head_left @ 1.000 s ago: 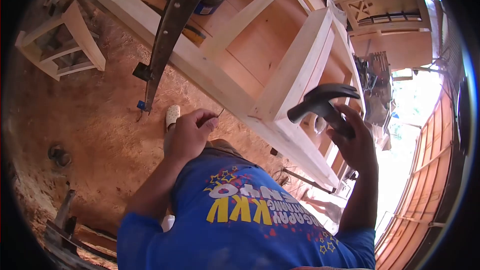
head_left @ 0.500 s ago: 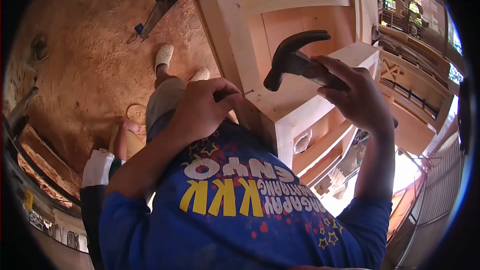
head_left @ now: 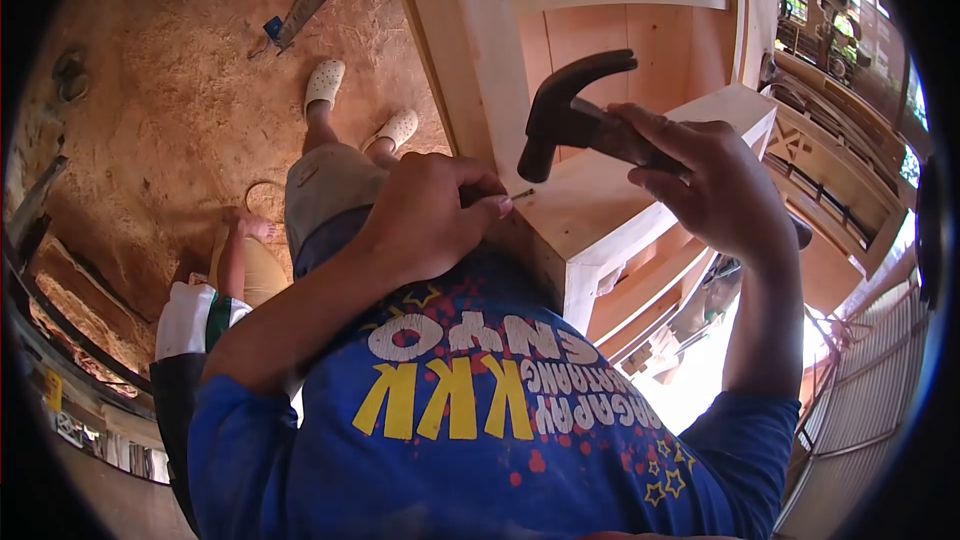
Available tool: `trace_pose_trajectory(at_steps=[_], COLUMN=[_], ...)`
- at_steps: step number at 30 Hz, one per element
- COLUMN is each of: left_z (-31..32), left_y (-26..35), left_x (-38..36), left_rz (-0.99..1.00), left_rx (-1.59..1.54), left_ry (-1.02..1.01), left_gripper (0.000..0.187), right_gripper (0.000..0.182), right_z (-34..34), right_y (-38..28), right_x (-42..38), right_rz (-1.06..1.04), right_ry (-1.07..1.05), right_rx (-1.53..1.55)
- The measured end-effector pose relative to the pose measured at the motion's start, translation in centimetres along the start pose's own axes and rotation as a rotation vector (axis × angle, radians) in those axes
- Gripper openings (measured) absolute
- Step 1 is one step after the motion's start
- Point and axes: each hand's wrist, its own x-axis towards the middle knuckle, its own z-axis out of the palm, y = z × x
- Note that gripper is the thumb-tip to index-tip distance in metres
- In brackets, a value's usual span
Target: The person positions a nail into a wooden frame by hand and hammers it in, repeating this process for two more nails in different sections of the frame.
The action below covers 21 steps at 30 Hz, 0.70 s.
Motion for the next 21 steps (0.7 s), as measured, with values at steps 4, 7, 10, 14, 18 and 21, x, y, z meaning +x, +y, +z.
trace_pose_trajectory(at_steps=[4, 7, 10, 14, 18, 21], left_z=[-0.2, -0.2, -0.5, -0.2, -0.1, -0.1], left_y=[-0.2, -0.1, 0.0, 0.0, 0.3, 0.2], left_x=[0.2, -0.1, -0.5, 0.0, 0.2, 0.3], left_rz=[0.011, 0.046, -0.022, -0.027, -0.051, -0.063], left_rx=[-0.04, -0.023, -0.093, -0.033, -0.025, -0.06], left_ry=[-0.005, 0.006, -0.047, -0.029, -0.019, -0.023], left_gripper=[0.02, 0.02, 0.021, 0.021, 0.022, 0.024], right_gripper=[0.057, 0.057, 0.056, 0.057, 0.061, 0.063], right_z=[0.1, -0.1, -0.2, -0.2, -0.4, -1.1], right_y=[0.0, -0.4, -0.5, 0.2, 0.3, 0.2], right_x=[0.2, 0.3, 0.2, 0.5, 0.9, 1.3], right_rz=[-0.029, -0.026, -0.036, -0.058, -0.002, -0.032], right_ry=[-0.054, -0.057, -0.046, 0.047, 0.234, 0.264], right_rx=[-0.041, -0.051, -0.065, -0.074, 0.156, 0.198])
